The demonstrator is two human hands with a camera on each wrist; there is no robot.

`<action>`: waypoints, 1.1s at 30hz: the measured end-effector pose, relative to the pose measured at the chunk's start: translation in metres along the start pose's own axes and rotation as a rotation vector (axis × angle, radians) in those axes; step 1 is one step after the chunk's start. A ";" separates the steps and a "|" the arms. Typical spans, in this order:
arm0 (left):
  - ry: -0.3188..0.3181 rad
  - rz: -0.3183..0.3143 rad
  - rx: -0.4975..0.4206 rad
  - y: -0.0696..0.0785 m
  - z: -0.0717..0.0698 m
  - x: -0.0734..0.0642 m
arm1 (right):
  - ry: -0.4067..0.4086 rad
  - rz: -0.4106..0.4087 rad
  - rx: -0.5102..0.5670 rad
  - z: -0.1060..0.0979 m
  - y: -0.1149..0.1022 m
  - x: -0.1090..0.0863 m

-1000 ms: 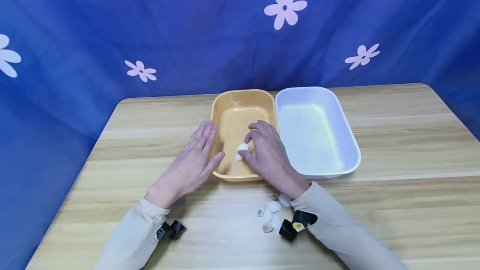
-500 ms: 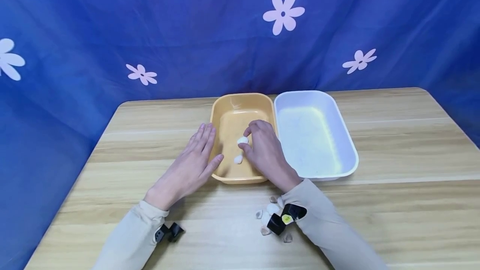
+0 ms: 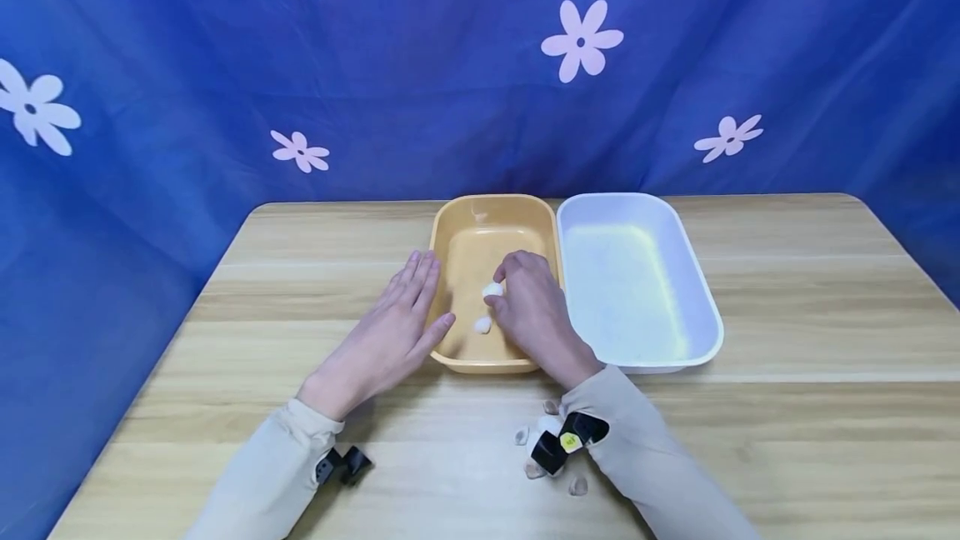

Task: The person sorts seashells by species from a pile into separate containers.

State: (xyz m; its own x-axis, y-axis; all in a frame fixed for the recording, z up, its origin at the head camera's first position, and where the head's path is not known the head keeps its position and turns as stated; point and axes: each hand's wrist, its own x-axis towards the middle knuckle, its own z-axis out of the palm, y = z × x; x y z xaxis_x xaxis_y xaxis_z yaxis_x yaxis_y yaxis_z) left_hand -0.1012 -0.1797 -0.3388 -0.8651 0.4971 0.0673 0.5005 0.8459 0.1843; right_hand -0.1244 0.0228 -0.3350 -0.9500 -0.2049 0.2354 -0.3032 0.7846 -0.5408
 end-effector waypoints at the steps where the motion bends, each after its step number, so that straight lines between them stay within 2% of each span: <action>1: -0.001 -0.001 0.002 0.000 0.000 0.000 | -0.004 -0.008 -0.007 0.001 -0.001 0.000; 6: 0.008 0.002 0.011 0.000 0.000 0.000 | -0.016 -0.029 -0.043 0.003 -0.003 0.003; 12: 0.019 0.004 0.010 0.001 0.001 -0.004 | -0.039 -0.017 -0.058 0.007 -0.004 0.004; 21: 0.032 0.006 0.001 0.002 0.002 -0.001 | -0.025 -0.021 -0.050 0.008 -0.002 0.006; 28: 0.034 0.014 -0.013 0.003 0.003 0.001 | 0.035 -0.047 0.031 -0.012 0.003 0.000; 33: 0.026 -0.003 -0.011 0.002 0.003 0.000 | 0.014 -0.056 0.047 -0.026 0.003 -0.005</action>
State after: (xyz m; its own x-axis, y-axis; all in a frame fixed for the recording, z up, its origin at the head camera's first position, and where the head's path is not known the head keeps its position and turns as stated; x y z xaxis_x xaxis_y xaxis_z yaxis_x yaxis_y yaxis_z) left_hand -0.0998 -0.1775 -0.3413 -0.8670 0.4897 0.0923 0.4980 0.8450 0.1948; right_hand -0.1184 0.0421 -0.3168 -0.9305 -0.2390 0.2776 -0.3593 0.7436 -0.5639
